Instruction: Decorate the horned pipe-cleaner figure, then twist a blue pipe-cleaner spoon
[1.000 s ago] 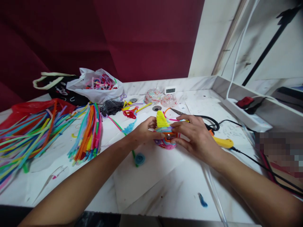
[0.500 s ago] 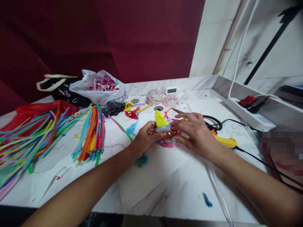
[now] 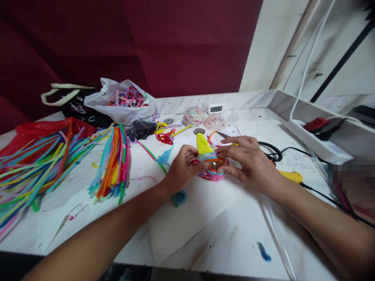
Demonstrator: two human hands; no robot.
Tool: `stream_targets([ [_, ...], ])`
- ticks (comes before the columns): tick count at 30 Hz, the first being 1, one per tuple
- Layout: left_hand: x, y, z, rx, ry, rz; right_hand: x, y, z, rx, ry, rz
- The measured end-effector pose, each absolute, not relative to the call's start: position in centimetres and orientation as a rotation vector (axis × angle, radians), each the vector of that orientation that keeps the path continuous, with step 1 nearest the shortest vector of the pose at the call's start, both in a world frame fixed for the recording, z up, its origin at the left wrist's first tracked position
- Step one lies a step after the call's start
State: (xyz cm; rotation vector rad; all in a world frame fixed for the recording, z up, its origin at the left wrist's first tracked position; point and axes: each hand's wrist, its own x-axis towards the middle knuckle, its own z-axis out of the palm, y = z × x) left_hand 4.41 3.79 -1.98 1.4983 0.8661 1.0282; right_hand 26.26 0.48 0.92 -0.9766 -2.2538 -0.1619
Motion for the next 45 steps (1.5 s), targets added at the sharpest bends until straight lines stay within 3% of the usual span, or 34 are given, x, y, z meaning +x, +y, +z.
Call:
stream_targets([
  [13,4.1,3.1,-1.1,2.319,0.888,1.332,26.6,0.7,0.7,-0.976,-2.238,-0.110],
  [45,3.4,3.9,-1.1,2.825,0.560,1.434,26.7,0.7,1.0,-0.970,-2.254,-0.102],
])
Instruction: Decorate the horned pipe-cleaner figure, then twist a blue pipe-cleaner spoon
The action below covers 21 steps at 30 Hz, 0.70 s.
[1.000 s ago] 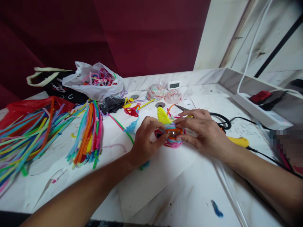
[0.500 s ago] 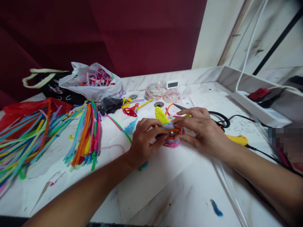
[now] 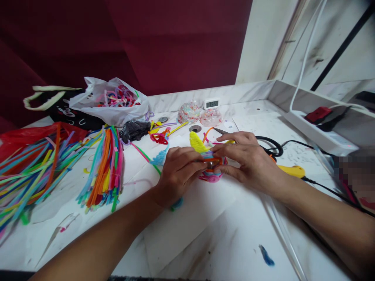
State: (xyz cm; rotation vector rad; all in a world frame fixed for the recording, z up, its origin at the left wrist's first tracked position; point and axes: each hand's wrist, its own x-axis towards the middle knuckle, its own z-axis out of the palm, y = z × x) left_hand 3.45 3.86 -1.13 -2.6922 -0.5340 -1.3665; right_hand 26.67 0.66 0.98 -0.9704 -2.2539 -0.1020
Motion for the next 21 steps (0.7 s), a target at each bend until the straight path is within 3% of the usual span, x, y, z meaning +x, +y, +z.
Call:
stream_targets([
  [21,3.46,3.74,-0.46,-2.732,-0.520,-1.313,26.42,0.48,1.16,-0.949,-2.264,-0.132],
])
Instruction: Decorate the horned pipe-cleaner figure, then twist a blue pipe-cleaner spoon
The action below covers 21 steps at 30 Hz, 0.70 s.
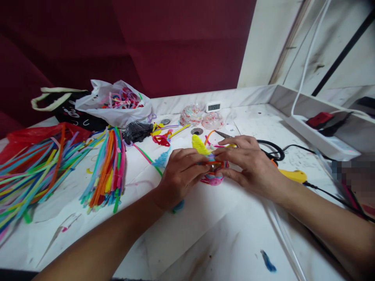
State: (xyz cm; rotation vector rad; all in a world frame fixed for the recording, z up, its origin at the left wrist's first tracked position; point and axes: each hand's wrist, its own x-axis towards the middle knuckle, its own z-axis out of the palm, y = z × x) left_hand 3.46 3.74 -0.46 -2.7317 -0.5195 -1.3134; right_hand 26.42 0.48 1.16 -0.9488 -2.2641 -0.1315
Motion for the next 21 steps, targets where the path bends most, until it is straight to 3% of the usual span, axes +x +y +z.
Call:
stream_targets([
  [21,3.49,3.79,-0.95,-2.661,-0.482,-1.347,26.25,0.52,1.60,-0.942,-2.279,-0.035],
])
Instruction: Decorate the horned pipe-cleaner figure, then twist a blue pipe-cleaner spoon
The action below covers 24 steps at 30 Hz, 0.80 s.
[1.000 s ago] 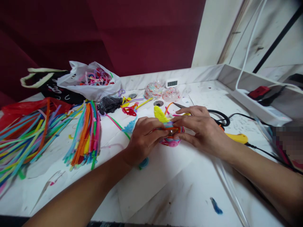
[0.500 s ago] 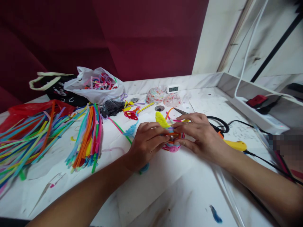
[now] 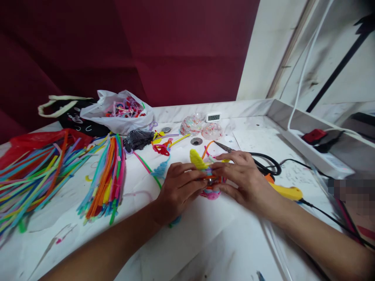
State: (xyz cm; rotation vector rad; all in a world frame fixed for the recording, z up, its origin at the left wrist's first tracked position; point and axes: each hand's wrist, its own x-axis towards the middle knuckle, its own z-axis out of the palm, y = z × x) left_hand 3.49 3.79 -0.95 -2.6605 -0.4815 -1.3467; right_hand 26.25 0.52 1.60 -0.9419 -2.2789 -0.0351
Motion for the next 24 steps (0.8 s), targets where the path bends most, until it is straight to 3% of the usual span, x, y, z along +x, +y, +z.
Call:
stream_targets([
  [24,3.44,3.14,-0.79,-2.539,-0.492,-1.346,26.17,0.56,1.51,-0.929,-2.284,-0.029],
])
